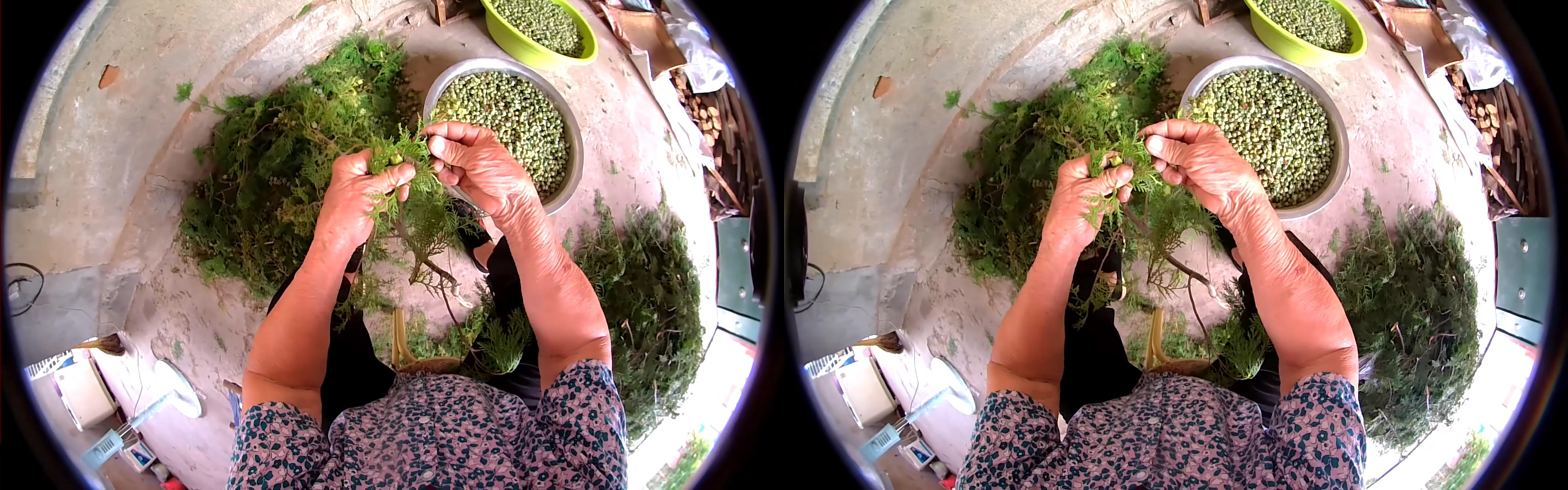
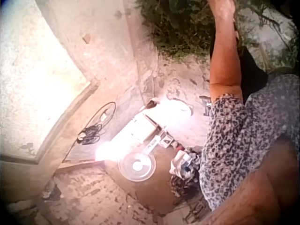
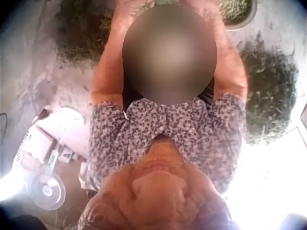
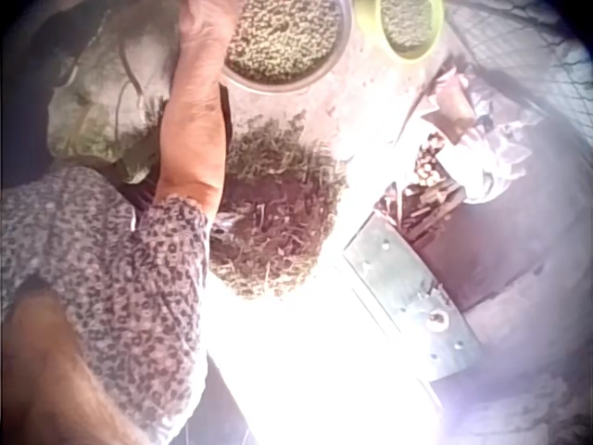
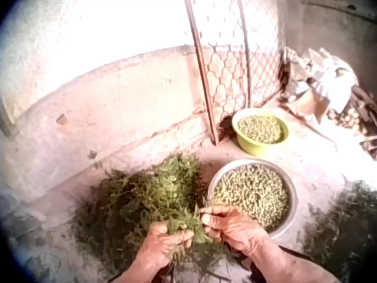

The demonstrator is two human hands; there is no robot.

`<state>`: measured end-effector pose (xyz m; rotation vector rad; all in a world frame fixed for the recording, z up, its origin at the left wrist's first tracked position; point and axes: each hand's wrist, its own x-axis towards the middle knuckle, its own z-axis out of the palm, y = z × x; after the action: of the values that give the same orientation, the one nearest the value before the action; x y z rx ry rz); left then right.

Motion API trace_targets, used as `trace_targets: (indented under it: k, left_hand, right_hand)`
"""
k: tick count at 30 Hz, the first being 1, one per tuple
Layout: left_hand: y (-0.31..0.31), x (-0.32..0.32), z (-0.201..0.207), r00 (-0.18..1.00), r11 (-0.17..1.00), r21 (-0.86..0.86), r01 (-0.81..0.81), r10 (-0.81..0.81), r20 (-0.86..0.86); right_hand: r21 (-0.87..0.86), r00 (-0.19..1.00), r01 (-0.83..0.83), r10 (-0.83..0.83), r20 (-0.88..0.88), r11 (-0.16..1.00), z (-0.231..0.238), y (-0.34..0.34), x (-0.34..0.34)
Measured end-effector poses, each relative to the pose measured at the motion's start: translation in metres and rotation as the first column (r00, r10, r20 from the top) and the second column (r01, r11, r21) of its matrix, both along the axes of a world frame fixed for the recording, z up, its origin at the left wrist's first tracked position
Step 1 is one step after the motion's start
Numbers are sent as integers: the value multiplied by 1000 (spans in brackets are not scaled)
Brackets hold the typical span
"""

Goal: The person picks small green pods from branches by hand and drops them into a metal bowl.

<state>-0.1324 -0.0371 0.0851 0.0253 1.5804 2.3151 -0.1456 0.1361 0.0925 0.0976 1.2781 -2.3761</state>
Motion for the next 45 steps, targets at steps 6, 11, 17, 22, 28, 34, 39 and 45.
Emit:
trace_targets:
  k: [6, 11, 17, 22, 28, 34, 39, 45]
  left_hand:
    - [-3, 2, -4, 1000, 998, -55, -29, 29, -6]
    - [3, 2, -1, 998, 991, -123, -60, 61, 7]
    - [3, 0, -10, 991, 931, -352, -97, 59, -118]
    - [-1, -4, -36, 962, 895, -433, -110, -14, -272]
    - [4, 1, 0, 998, 989, -136, -51, 57, 41]
    - [-4, -3, -3, 990, 987, 81, -138, 139, -4]
    - [-1, -4, 7, 968, 974, 71, -217, 204, 148]
    - [-7, -6, 1, 982, 976, 138, -166, 151, 114]
  right_hand:
    - [513, 897, 434, -300, -325, 741, 10, 10, -13]
    - [-29, 982, 177, -178, -61, 984, 13, 5, -6]
    - [578, 817, 329, 82, -571, 746, -5, -24, 9]
    - [685, 798, 423, 114, -592, 593, -7, -31, 11]
    - [325, 971, 236, -238, -34, 916, 7, -12, 6]
    - [-185, 923, 386, -377, 82, 904, 2, 20, -10]
    - [-19, 935, 296, -285, 213, 955, -14, 0, 4]
    - [-27, 969, 216, -211, 129, 976, -20, -15, 5]
